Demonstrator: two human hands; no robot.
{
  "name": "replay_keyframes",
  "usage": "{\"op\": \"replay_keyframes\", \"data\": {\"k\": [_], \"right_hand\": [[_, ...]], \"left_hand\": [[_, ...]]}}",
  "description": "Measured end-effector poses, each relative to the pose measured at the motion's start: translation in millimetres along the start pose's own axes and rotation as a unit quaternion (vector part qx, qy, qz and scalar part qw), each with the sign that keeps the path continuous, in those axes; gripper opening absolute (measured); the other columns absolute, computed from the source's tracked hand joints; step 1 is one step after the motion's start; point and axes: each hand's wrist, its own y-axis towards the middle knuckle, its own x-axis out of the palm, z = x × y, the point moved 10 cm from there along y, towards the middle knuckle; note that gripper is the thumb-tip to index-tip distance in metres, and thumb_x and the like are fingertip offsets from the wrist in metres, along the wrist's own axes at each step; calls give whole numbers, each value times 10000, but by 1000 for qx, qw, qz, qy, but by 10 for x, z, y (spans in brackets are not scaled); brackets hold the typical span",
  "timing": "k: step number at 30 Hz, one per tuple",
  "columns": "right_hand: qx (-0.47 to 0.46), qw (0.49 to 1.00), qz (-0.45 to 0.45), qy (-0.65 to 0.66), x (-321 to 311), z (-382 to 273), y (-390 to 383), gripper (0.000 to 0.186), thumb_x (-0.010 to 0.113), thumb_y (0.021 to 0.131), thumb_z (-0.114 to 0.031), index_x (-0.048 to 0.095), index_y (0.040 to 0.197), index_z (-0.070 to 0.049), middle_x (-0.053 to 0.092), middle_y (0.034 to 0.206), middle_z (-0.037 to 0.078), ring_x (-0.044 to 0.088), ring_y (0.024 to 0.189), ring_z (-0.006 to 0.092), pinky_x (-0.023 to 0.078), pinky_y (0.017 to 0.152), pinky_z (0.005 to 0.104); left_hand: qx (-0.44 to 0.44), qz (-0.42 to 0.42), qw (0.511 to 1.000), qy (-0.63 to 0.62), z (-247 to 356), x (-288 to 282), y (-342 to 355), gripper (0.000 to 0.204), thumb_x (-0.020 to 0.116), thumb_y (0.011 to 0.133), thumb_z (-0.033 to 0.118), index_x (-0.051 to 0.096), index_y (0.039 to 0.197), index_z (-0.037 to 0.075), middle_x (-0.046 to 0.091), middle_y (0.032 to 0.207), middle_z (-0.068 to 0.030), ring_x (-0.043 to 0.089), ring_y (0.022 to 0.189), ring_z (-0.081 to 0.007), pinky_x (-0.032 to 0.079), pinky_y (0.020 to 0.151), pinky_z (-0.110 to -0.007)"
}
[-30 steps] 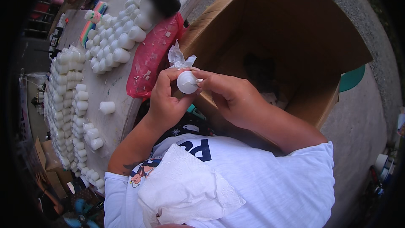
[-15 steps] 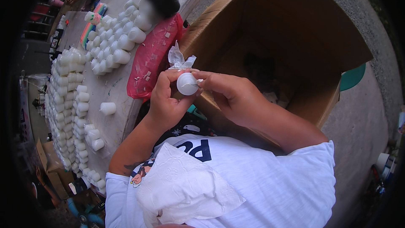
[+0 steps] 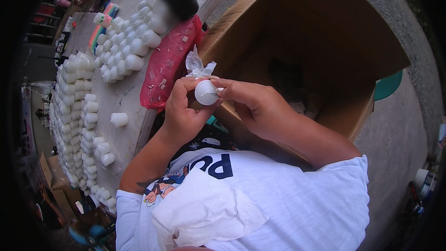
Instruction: The person packs small white candles into clear plastic bags. They pick up several candles from a table, place them into a bag, and seal it. The person repeats this process multiple times, arranging the finished bags on the table.
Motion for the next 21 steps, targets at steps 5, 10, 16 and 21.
{"op": "replay_keyframes", "data": {"k": [5, 10, 16, 21], "right_hand": [[9, 1000, 2, 23, -8, 35, -3, 342, 527, 823, 162, 577, 1082, -56, 560, 1319, 135, 588, 1164, 296, 535, 864, 324], [-2, 1000, -2, 3, -4, 12, 6, 305, 538, 834, 145, 574, 1068, -46, 566, 1313, 140, 597, 1154, 260, 528, 856, 304], [44, 985, 23, 163, -63, 118, 6, 264, 539, 847, 128, 579, 1059, -24, 584, 1278, 145, 607, 1131, 250, 520, 870, 300], [52, 986, 26, 154, -104, 159, -8, 268, 544, 848, 119, 581, 1081, -8, 590, 1257, 163, 605, 1132, 256, 512, 900, 303]], "left_hand": [[-5, -5, 1000, -1, -15, 10, -13, 440, 774, 767, 51, 471, 1086, 35, 598, 1049, -134, 615, 972, -235, 491, 861, -346], [-6, -6, 1000, 1, -15, 12, -14, 444, 776, 763, 48, 469, 1084, 34, 599, 1050, -133, 613, 980, -234, 491, 866, -343], [-5, -6, 999, -40, -34, 10, -17, 495, 772, 733, 27, 449, 1107, 16, 569, 1065, -187, 606, 1004, -324, 491, 871, -389], [2, 1, 995, -100, -55, -24, -26, 481, 752, 741, 0, 451, 1116, 24, 568, 1132, -199, 589, 1087, -317, 478, 929, -387]]}}
